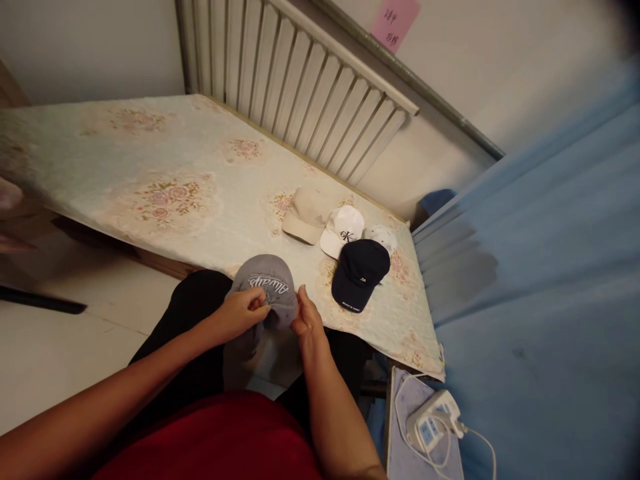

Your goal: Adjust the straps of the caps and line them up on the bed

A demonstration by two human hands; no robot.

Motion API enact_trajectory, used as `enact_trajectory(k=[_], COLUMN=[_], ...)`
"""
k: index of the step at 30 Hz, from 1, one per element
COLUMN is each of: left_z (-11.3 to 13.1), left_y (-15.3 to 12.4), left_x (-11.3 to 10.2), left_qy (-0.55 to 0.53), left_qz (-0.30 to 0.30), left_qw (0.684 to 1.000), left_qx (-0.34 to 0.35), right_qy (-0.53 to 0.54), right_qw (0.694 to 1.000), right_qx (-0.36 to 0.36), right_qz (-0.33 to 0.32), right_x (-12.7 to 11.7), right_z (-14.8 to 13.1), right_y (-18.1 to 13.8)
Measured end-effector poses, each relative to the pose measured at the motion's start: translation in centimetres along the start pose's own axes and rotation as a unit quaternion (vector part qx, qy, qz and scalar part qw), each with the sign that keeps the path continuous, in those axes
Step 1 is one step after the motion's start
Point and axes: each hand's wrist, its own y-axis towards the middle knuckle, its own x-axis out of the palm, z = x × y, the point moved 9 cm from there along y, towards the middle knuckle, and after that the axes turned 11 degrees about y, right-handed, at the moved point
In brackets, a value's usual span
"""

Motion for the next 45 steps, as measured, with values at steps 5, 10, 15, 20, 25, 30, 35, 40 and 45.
enact_trajectory(k=[5, 10, 15, 20, 25, 30, 35, 40, 45], left_z=[-0.7, -0.1, 1.7, 1.9, -0.3, -1.3, -1.5, -1.5, -1.3], left_y=[-0.1, 0.1, 1.4, 3.2, 3.9, 3.9, 3.8, 3.7, 3.4], left_x=[-0.8, -1.3, -2.3, -2.6, -0.9, 0.1, 0.1, 0.2, 0.3], left_qy=[0.007, -0.017, -0.013, 0.095, 0.122, 0.121, 0.125, 0.119, 0.125], left_qz=[-0.003, -0.006, 0.012, 0.059, 0.034, 0.024, 0.035, 0.042, 0.042], left_qw=[1.0, 1.0, 0.999, 0.991, 0.991, 0.992, 0.991, 0.992, 0.991], left_qx=[0.008, 0.007, 0.037, 0.074, 0.04, 0.019, 0.025, 0.03, 0.034], right_qy=[0.055, 0.032, 0.099, 0.172, 0.195, 0.192, 0.18, 0.128, 0.074], right_qw=[0.995, 0.996, 0.99, 0.977, 0.972, 0.977, 0.978, 0.988, 0.996], right_qx=[-0.006, -0.032, -0.101, -0.123, -0.098, -0.083, -0.103, -0.085, -0.052], right_qz=[-0.089, -0.074, -0.014, 0.036, 0.084, 0.047, 0.021, 0.001, 0.002], right_x=[2.4, 3.1, 2.0, -0.1, -2.0, -1.2, -0.3, 0.9, 1.7], right_z=[0.0, -1.4, -3.9, -4.0, -1.9, -1.2, -1.4, -1.4, -1.3], right_y=[-1.8, -2.8, -2.8, -2.2, -1.4, -1.5, -2.4, -3.0, -3.1])
